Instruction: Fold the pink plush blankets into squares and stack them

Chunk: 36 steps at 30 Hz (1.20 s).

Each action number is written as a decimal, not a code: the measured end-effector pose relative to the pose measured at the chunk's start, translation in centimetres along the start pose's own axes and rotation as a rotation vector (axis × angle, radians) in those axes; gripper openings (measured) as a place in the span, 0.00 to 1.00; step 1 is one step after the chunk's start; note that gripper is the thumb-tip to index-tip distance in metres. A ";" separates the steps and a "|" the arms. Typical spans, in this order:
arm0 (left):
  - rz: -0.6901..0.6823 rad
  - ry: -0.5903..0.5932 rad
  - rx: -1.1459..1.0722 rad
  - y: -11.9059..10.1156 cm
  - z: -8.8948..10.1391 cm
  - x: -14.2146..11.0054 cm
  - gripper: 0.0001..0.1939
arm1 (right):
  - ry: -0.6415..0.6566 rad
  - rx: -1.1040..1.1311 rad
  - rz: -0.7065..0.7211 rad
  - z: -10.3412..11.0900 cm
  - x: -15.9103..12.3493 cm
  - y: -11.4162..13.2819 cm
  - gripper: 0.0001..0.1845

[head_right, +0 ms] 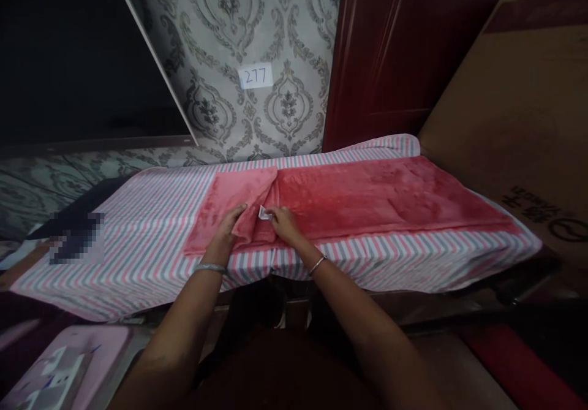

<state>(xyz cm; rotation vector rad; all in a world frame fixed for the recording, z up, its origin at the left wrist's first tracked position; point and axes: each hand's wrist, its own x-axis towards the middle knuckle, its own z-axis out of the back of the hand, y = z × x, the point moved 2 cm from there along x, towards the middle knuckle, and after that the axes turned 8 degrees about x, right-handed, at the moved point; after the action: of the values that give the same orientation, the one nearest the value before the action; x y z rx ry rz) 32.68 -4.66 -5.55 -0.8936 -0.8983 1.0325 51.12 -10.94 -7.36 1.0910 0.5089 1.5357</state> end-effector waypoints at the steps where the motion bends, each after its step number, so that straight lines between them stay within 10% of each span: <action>1: -0.023 -0.016 0.000 0.2 0.4 -0.4 0.18 | 0.032 -0.065 0.019 0.0 -0.2 0.3 0.20; 8: -0.059 -0.063 -0.121 0.3 0.7 -0.7 0.22 | 0.228 -0.427 0.079 -0.2 -0.9 2.4 0.24; 20: -0.032 0.228 -0.203 -2.5 -1.7 0.4 0.17 | 0.292 -0.599 0.140 0.1 -0.3 2.1 0.15; 36: -0.373 0.150 0.752 -5.2 -4.0 5.9 0.22 | 0.393 -0.504 0.354 2.3 -0.9 3.9 0.10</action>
<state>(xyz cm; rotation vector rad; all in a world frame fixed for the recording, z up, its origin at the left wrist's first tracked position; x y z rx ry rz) 39.44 -1.13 -1.18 -0.1549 -0.4571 0.8603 50.92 -13.39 -3.45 0.5035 0.1674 2.0653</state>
